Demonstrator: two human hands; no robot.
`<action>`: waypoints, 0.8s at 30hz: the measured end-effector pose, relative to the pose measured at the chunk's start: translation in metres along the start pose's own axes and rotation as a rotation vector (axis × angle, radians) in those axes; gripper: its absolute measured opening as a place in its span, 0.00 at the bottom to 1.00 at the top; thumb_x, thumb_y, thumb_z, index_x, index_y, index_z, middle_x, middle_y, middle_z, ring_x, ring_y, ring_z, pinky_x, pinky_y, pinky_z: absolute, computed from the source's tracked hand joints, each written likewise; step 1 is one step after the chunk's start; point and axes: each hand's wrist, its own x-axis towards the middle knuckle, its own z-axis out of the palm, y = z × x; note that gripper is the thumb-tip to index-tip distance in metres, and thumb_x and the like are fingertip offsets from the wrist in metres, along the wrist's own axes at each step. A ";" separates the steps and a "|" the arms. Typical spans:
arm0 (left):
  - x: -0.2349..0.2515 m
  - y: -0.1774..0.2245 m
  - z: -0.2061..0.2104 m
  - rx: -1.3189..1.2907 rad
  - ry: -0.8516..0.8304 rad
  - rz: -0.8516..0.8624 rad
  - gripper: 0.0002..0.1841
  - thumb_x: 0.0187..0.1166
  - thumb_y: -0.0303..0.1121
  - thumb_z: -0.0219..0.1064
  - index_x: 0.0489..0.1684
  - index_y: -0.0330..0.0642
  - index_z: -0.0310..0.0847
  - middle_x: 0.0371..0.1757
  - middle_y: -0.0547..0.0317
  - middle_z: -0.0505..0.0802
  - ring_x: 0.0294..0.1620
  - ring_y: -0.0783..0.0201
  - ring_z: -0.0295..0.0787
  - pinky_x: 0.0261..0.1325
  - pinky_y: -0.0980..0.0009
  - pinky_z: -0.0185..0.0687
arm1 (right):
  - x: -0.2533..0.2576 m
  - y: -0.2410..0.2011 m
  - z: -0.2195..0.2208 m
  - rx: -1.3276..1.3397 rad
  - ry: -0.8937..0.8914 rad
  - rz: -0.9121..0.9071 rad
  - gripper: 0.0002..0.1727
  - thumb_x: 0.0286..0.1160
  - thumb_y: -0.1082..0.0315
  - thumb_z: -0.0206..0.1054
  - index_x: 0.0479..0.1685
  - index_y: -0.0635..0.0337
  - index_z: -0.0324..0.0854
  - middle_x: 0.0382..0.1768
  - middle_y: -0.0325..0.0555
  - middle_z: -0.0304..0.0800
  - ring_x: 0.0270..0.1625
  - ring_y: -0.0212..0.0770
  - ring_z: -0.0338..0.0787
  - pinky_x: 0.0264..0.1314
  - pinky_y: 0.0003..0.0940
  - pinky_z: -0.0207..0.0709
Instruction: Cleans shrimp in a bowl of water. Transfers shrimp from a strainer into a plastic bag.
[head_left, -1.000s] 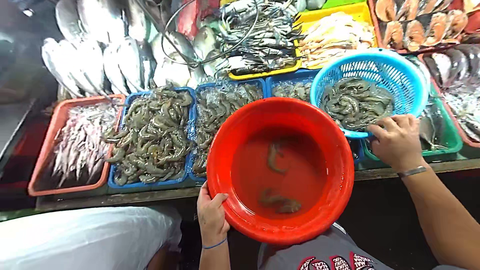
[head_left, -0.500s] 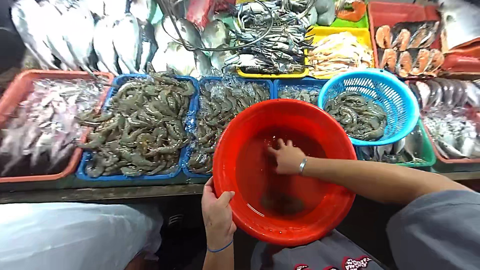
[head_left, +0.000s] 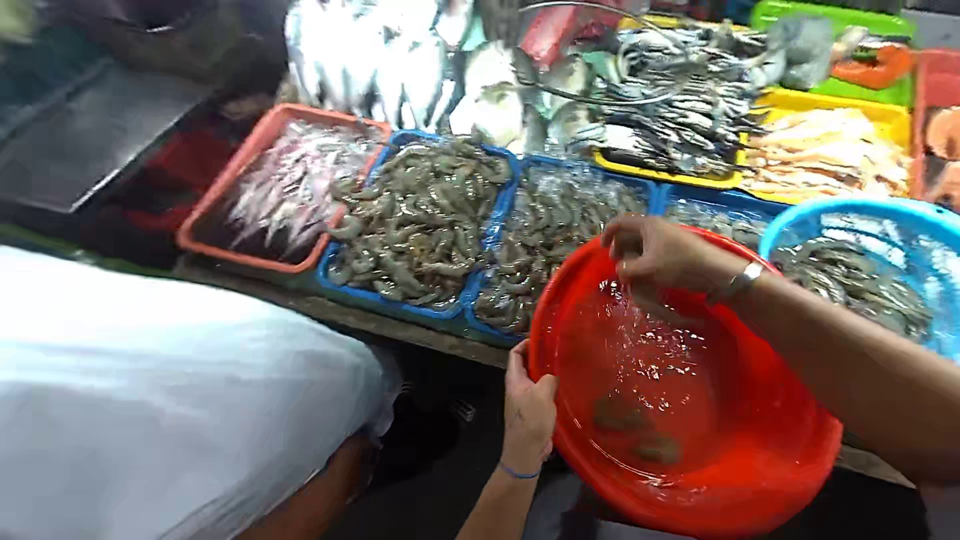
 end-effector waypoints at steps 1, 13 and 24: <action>0.001 -0.001 0.000 -0.016 -0.003 0.004 0.34 0.62 0.13 0.61 0.76 0.31 0.67 0.63 0.44 0.89 0.57 0.58 0.92 0.55 0.60 0.94 | 0.021 -0.014 -0.010 0.013 0.035 -0.031 0.27 0.61 0.77 0.72 0.66 0.63 0.79 0.42 0.54 0.89 0.39 0.48 0.89 0.44 0.52 0.86; 0.002 -0.004 0.002 -0.137 -0.040 -0.022 0.34 0.59 0.16 0.61 0.75 0.32 0.69 0.60 0.46 0.90 0.57 0.57 0.92 0.56 0.60 0.92 | 0.303 -0.039 0.051 0.272 0.120 0.411 0.26 0.76 0.77 0.59 0.76 0.58 0.72 0.49 0.54 0.85 0.38 0.44 0.88 0.41 0.42 0.86; 0.007 0.003 0.003 0.105 -0.040 -0.026 0.31 0.68 0.17 0.63 0.76 0.43 0.73 0.60 0.52 0.91 0.52 0.61 0.93 0.49 0.59 0.94 | 0.096 -0.045 -0.005 -0.400 0.279 -0.273 0.14 0.77 0.69 0.62 0.58 0.63 0.83 0.48 0.51 0.92 0.50 0.44 0.92 0.59 0.46 0.85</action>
